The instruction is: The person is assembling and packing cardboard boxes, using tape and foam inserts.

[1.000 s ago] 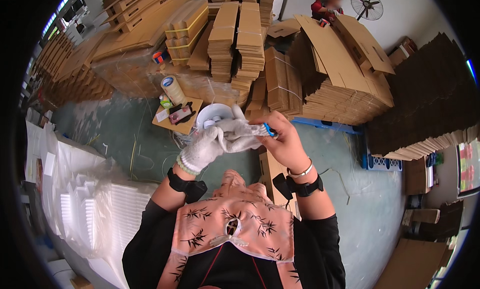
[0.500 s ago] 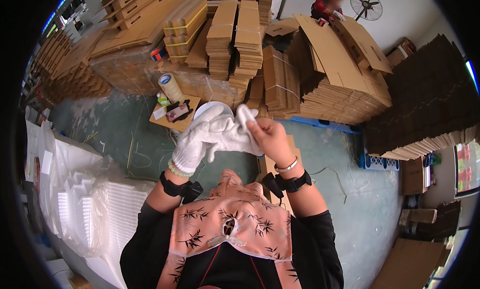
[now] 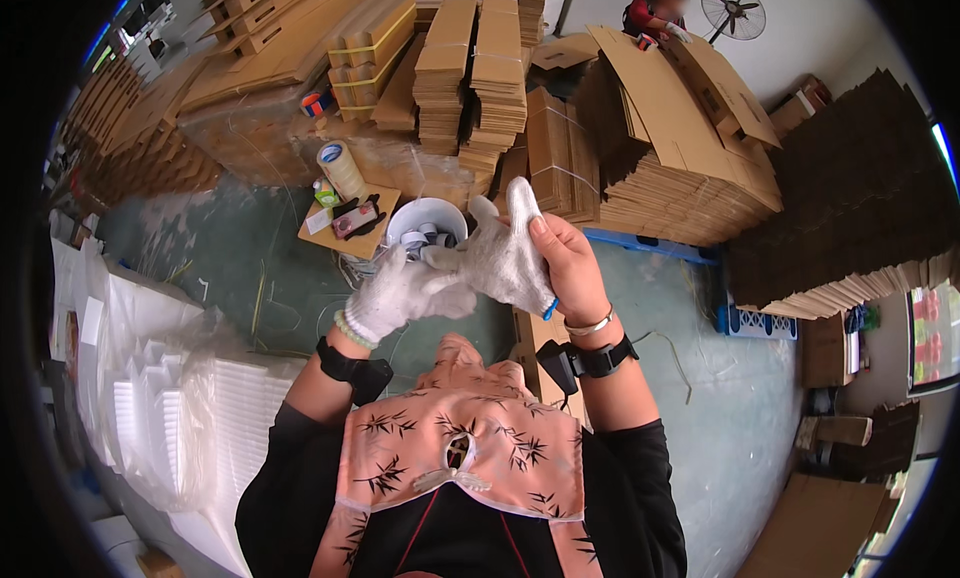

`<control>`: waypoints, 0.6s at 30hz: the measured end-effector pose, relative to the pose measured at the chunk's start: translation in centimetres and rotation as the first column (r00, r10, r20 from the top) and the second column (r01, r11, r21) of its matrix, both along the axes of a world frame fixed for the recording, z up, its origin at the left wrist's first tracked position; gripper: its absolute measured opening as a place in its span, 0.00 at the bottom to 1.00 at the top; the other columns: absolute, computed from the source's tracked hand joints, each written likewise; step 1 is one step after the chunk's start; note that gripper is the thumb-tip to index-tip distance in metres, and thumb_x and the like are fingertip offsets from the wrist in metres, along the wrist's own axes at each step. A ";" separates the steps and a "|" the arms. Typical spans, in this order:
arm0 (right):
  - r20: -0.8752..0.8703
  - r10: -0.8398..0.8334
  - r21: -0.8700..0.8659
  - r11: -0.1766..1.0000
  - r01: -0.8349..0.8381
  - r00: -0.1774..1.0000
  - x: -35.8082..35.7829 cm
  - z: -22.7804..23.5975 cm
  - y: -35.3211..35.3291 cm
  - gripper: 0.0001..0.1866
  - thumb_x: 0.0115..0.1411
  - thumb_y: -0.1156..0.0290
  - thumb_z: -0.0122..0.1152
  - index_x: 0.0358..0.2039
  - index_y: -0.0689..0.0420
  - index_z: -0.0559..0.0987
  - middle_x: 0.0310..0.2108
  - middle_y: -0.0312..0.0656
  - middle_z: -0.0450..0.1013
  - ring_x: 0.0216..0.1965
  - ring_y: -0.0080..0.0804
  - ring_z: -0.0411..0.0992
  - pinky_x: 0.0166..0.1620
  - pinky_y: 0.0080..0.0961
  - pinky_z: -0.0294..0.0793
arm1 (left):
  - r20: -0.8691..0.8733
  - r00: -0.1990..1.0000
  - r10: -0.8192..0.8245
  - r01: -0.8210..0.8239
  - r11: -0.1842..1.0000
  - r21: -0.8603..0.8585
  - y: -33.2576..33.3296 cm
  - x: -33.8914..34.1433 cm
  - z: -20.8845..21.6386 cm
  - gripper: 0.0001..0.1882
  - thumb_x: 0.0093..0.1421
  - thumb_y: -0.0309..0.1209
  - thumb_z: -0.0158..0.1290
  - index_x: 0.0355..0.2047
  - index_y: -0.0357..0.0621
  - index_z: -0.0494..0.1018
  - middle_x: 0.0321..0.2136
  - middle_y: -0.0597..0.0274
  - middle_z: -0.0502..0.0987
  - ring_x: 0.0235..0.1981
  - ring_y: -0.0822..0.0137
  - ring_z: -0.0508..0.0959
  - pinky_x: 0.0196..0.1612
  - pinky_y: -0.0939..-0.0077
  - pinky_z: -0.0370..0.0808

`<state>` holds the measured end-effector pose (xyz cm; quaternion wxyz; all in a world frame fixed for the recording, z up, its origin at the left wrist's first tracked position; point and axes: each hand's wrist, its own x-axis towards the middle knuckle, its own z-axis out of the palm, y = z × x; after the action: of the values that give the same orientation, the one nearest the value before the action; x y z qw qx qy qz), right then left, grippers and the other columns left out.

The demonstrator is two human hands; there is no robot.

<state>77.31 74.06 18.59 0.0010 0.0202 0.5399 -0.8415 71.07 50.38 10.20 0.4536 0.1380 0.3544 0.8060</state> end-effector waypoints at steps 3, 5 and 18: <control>-0.026 0.215 0.051 0.976 -0.213 0.976 -0.6 -1.4 -0.1 0.19 0.67 0.59 0.49 0.46 0.63 0.77 0.32 0.33 0.76 0.30 0.16 0.70 0.36 0.16 0.70 | 0.218 0.965 -0.144 0.087 0.964 0.251 1.7 1.1 2.9 0.33 0.64 0.55 0.44 0.53 0.34 0.63 0.52 0.47 0.69 0.54 0.59 0.71 0.50 0.70 0.73; 0.036 0.259 0.111 0.959 -0.261 0.965 -0.3 -1.6 -1.1 0.18 0.67 0.60 0.49 0.40 0.62 0.79 0.29 0.30 0.74 0.28 0.14 0.68 0.33 0.15 0.68 | 0.235 0.972 0.020 -0.045 0.993 0.105 2.1 0.9 2.5 0.24 0.63 0.45 0.47 0.48 0.35 0.67 0.44 0.53 0.74 0.44 0.66 0.76 0.41 0.77 0.75; 0.031 0.219 0.208 0.953 -0.221 0.975 -0.1 -6.8 -1.7 0.16 0.57 0.73 0.60 0.45 0.60 0.72 0.39 0.34 0.74 0.38 0.21 0.70 0.44 0.19 0.68 | -0.423 0.790 0.444 -0.551 0.816 -0.172 -1.7 2.0 2.0 0.12 0.65 0.29 0.47 0.45 0.35 0.72 0.34 0.64 0.76 0.32 0.76 0.75 0.34 0.85 0.73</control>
<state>77.25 72.41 11.84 0.0945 -0.0367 0.6249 -0.7741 73.06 48.63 12.23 0.1638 0.1183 0.5686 0.7974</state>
